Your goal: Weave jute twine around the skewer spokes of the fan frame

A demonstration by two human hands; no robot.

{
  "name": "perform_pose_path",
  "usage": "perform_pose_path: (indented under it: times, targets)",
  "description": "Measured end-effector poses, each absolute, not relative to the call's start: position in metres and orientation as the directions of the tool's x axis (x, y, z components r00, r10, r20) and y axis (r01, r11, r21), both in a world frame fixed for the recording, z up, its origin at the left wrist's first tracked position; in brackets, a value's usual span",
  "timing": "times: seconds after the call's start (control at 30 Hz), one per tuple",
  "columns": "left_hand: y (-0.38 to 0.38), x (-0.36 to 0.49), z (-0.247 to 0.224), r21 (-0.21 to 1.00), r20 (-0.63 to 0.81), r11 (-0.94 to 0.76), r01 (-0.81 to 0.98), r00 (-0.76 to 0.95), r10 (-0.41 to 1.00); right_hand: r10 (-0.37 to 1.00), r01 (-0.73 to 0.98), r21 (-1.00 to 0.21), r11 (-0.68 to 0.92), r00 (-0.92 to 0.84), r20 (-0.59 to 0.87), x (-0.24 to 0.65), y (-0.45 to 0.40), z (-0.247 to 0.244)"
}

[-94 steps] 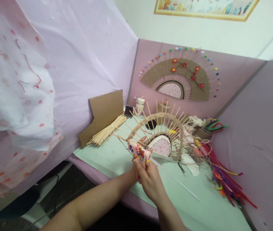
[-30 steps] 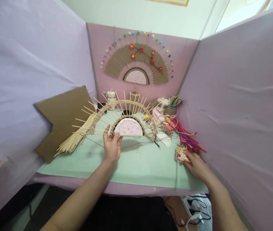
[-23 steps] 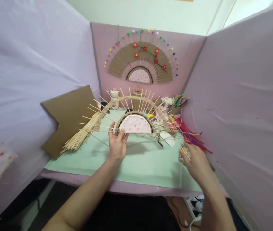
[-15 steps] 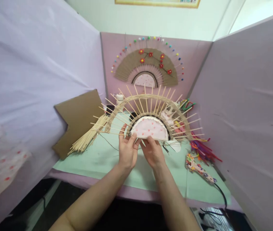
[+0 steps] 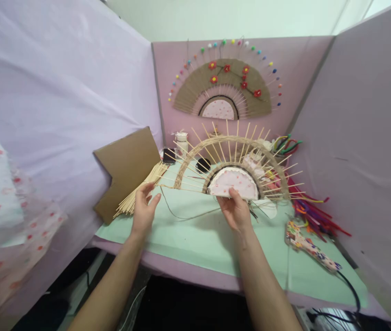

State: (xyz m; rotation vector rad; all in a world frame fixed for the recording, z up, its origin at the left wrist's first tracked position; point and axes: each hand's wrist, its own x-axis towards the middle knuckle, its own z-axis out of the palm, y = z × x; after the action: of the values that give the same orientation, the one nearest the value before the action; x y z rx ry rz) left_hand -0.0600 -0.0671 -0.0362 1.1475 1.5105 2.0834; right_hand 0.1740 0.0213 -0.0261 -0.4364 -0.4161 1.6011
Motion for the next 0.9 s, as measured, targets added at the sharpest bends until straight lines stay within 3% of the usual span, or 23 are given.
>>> perform_pose_path:
  times: [0.13, 0.23, 0.43, 0.63, 0.9]
  targets:
    - [-0.051, -0.077, -0.029, 0.910, 0.340, -0.396, -0.126, -0.322, 0.884, 0.994, -0.848, -0.518, -0.112, -0.100, -0.051, 0.174, 0.022, -0.031]
    - [-0.049, -0.074, -0.027, 0.887, 0.282, -0.337, -0.315, -0.209, 0.937, 0.989, -0.840, -0.523, -0.148, -0.133, -0.067, 0.176, 0.023, -0.033]
    - [-0.049, -0.063, -0.021, 0.818, 0.238, -0.308, -0.486, -0.201, 0.950, 0.978, -0.833, -0.512, -0.211, -0.182, -0.107, 0.178, 0.023, -0.035]
    - [-0.041, -0.033, -0.015, 0.755, 0.072, -0.185, -0.629, -0.201, 0.977, 0.975, -0.824, -0.523, -0.219, -0.199, -0.094, 0.175, 0.022, -0.037]
    - [-0.046, 0.006, -0.038, 0.706, -0.011, -0.134, -0.696, -0.199, 0.980, 0.979, -0.845, -0.495, -0.203, -0.158, -0.131, 0.180, 0.023, -0.035]
